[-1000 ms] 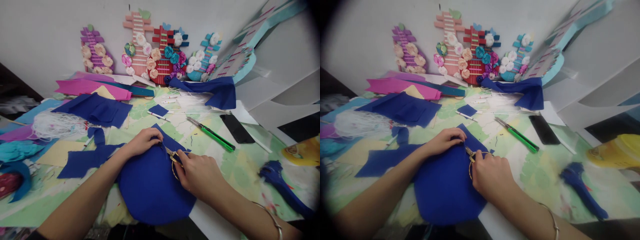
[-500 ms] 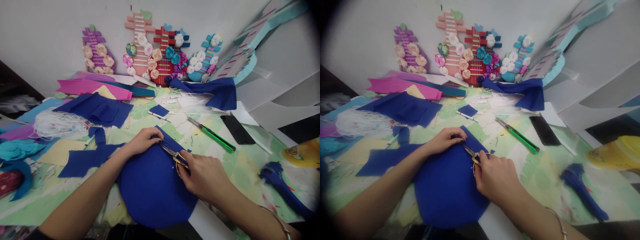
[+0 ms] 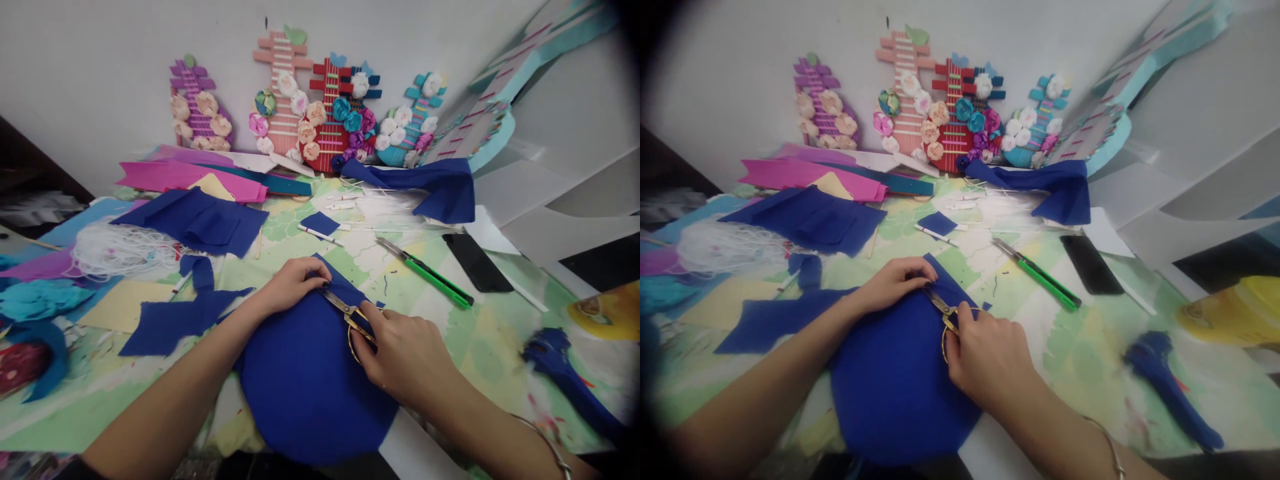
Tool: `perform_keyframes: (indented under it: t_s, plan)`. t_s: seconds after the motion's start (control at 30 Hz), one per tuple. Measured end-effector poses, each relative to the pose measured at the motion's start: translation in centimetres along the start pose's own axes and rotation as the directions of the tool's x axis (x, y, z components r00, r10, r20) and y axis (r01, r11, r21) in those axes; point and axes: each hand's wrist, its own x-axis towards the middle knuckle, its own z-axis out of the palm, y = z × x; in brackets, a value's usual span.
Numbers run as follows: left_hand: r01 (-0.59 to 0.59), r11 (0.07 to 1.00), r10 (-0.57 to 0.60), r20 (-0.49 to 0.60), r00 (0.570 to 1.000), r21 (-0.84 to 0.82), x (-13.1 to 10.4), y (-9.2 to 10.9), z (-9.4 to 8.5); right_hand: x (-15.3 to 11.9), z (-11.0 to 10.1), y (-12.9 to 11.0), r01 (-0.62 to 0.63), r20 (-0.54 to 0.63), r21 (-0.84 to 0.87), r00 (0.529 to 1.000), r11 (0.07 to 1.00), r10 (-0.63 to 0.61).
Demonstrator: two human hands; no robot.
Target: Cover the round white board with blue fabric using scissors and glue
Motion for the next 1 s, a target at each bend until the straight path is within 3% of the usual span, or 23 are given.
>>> perform_keyframes:
  t_s: [0.27, 0.4, 0.5, 0.57, 0.7, 0.8, 0.9, 1.0]
  plan:
    - [0.006, 1.000, -0.006, -0.021, 1.000, 0.015, 0.0, -0.1, 0.1, 0.0, 1.3, -0.3, 0.055, -0.042, -0.082, 0.997, 0.995, -0.059]
    - [0.035, 0.995, -0.018, -0.171, 0.985, 0.096, 0.0, -0.1, -0.1, -0.4, 1.5, 0.7, 0.066, -0.109, -0.008, 0.992, 0.998, -0.067]
    - [0.143, 0.963, -0.052, -0.362, 0.931, 0.230, -0.1, -0.5, -0.9, -0.8, 1.2, 2.0, 0.046, -0.126, 0.119, 0.992, 0.992, -0.031]
    - [0.245, 0.891, -0.034, -0.481, 0.876, 0.382, -0.3, -1.1, -1.7, -1.0, 1.0, 3.2, 0.005, -0.133, 0.207, 0.991, 0.978, 0.023]
    - [0.328, 0.722, 0.140, -0.592, 0.794, 0.610, -0.7, -2.2, -3.1, -1.7, 0.9, 5.7, -0.076, -0.206, 0.358, 0.966, 0.931, 0.158]
    - [0.223, 0.717, 0.237, -0.532, 0.813, 0.661, -0.8, -2.1, -3.0, -2.5, 0.9, 7.2, -0.148, -0.231, 0.430, 0.936, 0.891, 0.266]
    - [-0.026, 0.775, 0.293, -0.322, 0.900, 0.631, -0.8, -0.9, -1.9, -3.5, 0.9, 8.1, -0.216, -0.238, 0.490, 0.899, 0.844, 0.368]
    - [-0.226, 0.810, 0.337, -0.114, 0.935, 0.541, -0.8, 0.9, -0.4, -4.6, 1.0, 8.6, -0.280, -0.170, 0.546, 0.886, 0.790, 0.432]
